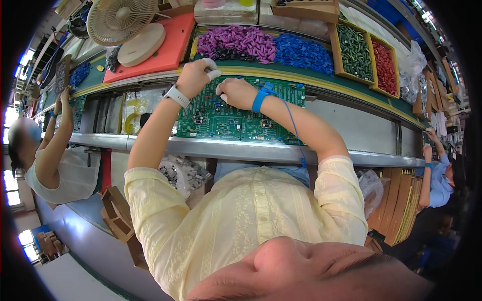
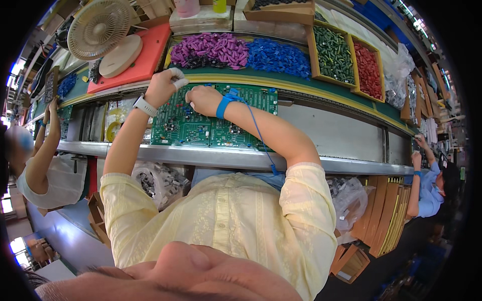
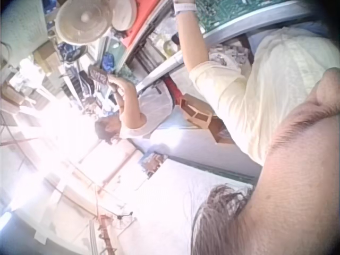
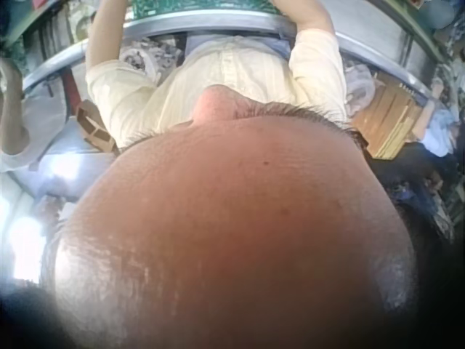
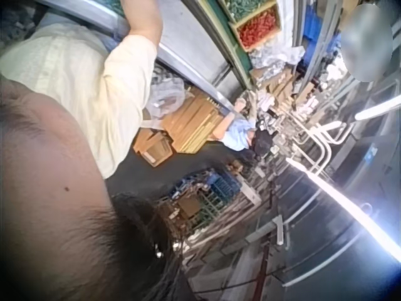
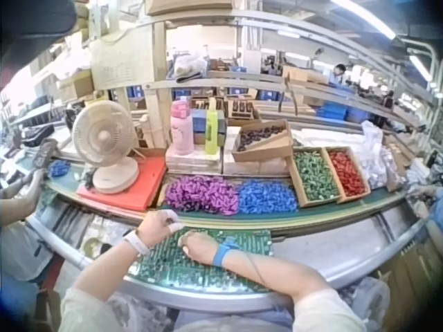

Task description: The person pulls circuit boards onto the workstation, picks electronic components from sorting bins and bags, inserts the components into the boards by hand, and pushes the boards down the assembly line.

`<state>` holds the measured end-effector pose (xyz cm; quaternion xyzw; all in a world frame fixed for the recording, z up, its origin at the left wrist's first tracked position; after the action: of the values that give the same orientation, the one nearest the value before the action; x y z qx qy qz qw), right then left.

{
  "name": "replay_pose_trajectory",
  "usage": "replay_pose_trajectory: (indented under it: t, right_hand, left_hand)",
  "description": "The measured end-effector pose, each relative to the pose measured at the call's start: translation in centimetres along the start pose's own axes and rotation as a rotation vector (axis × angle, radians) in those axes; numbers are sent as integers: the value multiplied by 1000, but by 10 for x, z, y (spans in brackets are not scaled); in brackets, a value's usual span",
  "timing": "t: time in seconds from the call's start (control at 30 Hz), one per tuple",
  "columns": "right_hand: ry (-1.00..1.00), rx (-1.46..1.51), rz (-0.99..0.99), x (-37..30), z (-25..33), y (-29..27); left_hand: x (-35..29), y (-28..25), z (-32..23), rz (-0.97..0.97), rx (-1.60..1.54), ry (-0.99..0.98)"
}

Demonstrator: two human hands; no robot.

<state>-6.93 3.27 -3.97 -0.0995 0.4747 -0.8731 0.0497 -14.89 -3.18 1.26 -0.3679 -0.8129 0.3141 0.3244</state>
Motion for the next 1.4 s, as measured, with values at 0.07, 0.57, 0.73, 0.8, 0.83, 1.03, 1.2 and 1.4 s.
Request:
replay_pose_trajectory:
  t: [0.07,0.57,0.73,0.8,0.83,1.03,1.2,1.4]
  right_hand:
    - [2,-9,2,1,0,1]
    - [-3,-30,4,-1,4,-17]
    - [145,-28,-318,-52,-52,-116]
    - [376,-175,-364,-93,-93,-173]
    - [389,-289,-484,-120,-128,-201]
    - [1219,-742,-345,-325,-318,-311]
    - [1311,-619,-316,-364,-343,-303]
    - [1292,-584,-271,-347,-333,-308]
  left_hand:
    - [-14,-3,11,6,-33,-133]
    - [-36,16,19,218,130,-105]
    - [-31,30,17,265,164,-15]
    - [-31,34,18,300,180,-17]
    - [-31,34,18,300,180,-19]
    - [-28,35,17,316,165,-43]
    - [-32,33,14,302,180,-34]
    - [-32,35,10,313,209,-45]
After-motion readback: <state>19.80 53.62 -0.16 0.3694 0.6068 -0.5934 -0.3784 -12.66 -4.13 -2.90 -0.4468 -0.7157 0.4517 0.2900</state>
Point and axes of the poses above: each hand's wrist, its own x-axis towards the middle knuckle, its own y-axis out of the palm, z = x × y, the point moved 7 cm from there along x, towards the middle knuckle, and after that the axes turned 1 degree about x, right-handed, at the moved point
